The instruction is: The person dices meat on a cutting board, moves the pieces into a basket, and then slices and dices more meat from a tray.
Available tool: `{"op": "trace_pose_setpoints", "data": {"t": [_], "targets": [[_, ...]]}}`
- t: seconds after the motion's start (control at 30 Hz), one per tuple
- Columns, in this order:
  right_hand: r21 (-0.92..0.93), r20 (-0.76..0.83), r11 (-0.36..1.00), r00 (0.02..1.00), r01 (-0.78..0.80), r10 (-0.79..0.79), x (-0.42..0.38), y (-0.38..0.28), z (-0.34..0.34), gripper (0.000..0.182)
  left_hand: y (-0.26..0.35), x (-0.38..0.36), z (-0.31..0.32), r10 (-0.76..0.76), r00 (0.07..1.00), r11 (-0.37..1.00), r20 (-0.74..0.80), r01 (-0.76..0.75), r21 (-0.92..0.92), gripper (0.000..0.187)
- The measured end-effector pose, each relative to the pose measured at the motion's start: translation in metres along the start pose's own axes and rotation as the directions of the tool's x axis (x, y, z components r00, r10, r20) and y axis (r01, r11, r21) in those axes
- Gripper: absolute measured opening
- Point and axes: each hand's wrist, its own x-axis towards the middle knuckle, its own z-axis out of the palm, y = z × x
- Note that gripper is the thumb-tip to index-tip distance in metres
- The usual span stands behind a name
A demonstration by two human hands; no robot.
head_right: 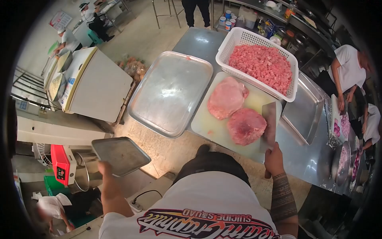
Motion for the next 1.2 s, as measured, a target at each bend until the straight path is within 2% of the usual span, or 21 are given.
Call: {"op": "trace_pose_setpoints", "data": {"t": [0.03, 0.1, 0.13, 0.17, 0.2, 0.23, 0.27, 0.37, 0.4, 0.5, 0.57, 0.63, 0.7, 0.77, 0.83, 0.9, 0.97, 1.0, 1.1, 1.13, 1.2], "targets": [[0.036, 0.046, 0.999, 0.998, -0.039, 0.038, 0.001, 0.002, -0.003, 0.057, -0.036, 0.024, 0.021, 0.222, 0.963, 0.88, 0.154, -0.266, 0.394, 0.026], [0.113, 0.121, 0.985, 0.985, -0.133, 0.119, 0.003, -0.011, -0.015, 0.051, -0.095, 0.019, 0.006, 0.096, 0.993, 0.995, 0.063, -0.096, -0.016, 0.026], [0.153, 0.153, 0.97, 0.974, -0.188, 0.164, 0.003, -0.026, -0.025, 0.043, -0.127, 0.016, 0.002, -0.012, 1.0, 0.955, 0.002, 0.012, -0.296, 0.028], [0.19, 0.192, 0.952, 0.96, -0.241, 0.205, 0.003, -0.035, -0.034, 0.036, -0.158, 0.014, 0.006, -0.225, 0.974, 0.74, -0.013, 0.163, -0.652, 0.032], [0.23, 0.218, 0.941, 0.956, -0.247, 0.197, 0.004, -0.04, -0.042, 0.035, -0.179, -0.001, -0.007, -0.201, 0.975, 0.541, 0.098, 0.194, -0.818, 0.036], [0.27, 0.245, 0.929, 0.951, -0.252, 0.187, 0.005, -0.043, -0.048, 0.034, -0.2, -0.017, -0.031, -0.151, 0.97, 0.303, 0.193, 0.231, -0.925, 0.04], [0.31, 0.271, 0.915, 0.946, -0.258, 0.176, 0.007, -0.045, -0.049, 0.033, -0.21, -0.035, -0.058, -0.171, 0.962, 0.348, 0.215, 0.263, -0.9, 0.04], [0.34, 0.27, 0.915, 0.954, -0.218, 0.127, 0.014, -0.026, -0.042, 0.031, -0.229, -0.074, -0.105, -0.109, 0.978, 0.198, 0.181, 0.199, -0.96, 0.041], [0.332, 0.297, 0.912, 0.945, -0.239, 0.139, 0.016, -0.027, -0.044, 0.031, -0.222, -0.086, -0.124, -0.11, 0.982, 0.293, 0.156, 0.182, -0.939, 0.043], [0.328, 0.314, 0.914, 0.94, -0.237, 0.131, 0.019, -0.019, -0.044, 0.03, -0.187, -0.073, -0.129, 0.019, 0.991, 0.107, 0.134, 0.131, -0.986, 0.047], [0.355, 0.266, 0.918, 0.96, -0.178, 0.083, 0.022, 0.004, -0.027, 0.03, -0.149, -0.055, -0.129, 0.093, 0.992, 0.166, 0.085, 0.068, -0.984, 0.048], [0.389, 0.251, 0.904, 0.964, -0.18, 0.084, 0.021, 0.003, -0.025, 0.03, -0.07, -0.053, -0.13, 0.043, 0.993, -0.052, 0.106, 0.108, -0.993, 0.044], [0.36, 0.09, 0.933, 0.994, 0.028, -0.065, 0.013, 0.005, -0.022, 0.033, 0.029, -0.094, -0.171, 0.072, 0.984, -0.22, 0.16, 0.172, -0.96, 0.043], [0.384, 0.139, 0.921, 0.99, -0.065, 0.012, 0.013, 0.009, -0.016, 0.033, 0.116, -0.124, -0.199, 0.049, 0.986, -0.117, 0.157, 0.162, -0.98, 0.042], [0.361, 0.073, 0.932, 0.996, 0.013, -0.042, 0.014, 0.02, -0.003, 0.03, 0.185, -0.104, -0.16, 0.14, 0.982, -0.285, 0.123, 0.159, -0.945, 0.041], [0.356, 0.028, 0.932, 0.997, 0.062, -0.077, 0.011, 0.025, -0.002, 0.028, 0.256, -0.163, -0.21, -0.008, 0.985, -0.195, 0.17, 0.165, -0.967, 0.036], [0.395, 0.086, 0.919, 0.996, -0.019, -0.017, 0.007, 0.015, -0.009, 0.03, 0.305, -0.166, -0.188, 0.042, 0.999, -0.365, 0.018, 0.032, -0.93, 0.037], [0.406, 0.125, 0.911, 0.992, -0.07, 0.021, 0.004, 0.008, -0.014, 0.031, 0.322, -0.172, -0.191, 0.058, 0.994, -0.402, 0.089, 0.104, -0.91, 0.036], [0.342, 0.07, 0.94, 0.997, -0.007, -0.017, -0.004, 0.002, -0.021, 0.033, 0.357, -0.186, -0.187, -0.034, 0.995, -0.385, 0.098, 0.078, -0.92, 0.03], [0.357, 0.119, 0.932, 0.993, -0.061, 0.019, -0.006, -0.002, -0.025, 0.035, 0.362, -0.191, -0.186, -0.127, 0.991, -0.181, 0.051, 0.028, -0.983, 0.032], [0.352, 0.128, 0.934, 0.992, -0.06, 0.016, -0.011, -0.008, -0.031, 0.033, 0.357, -0.196, -0.19, -0.084, 0.996, 0.221, 0.035, 0.053, -0.974, 0.038]]}}
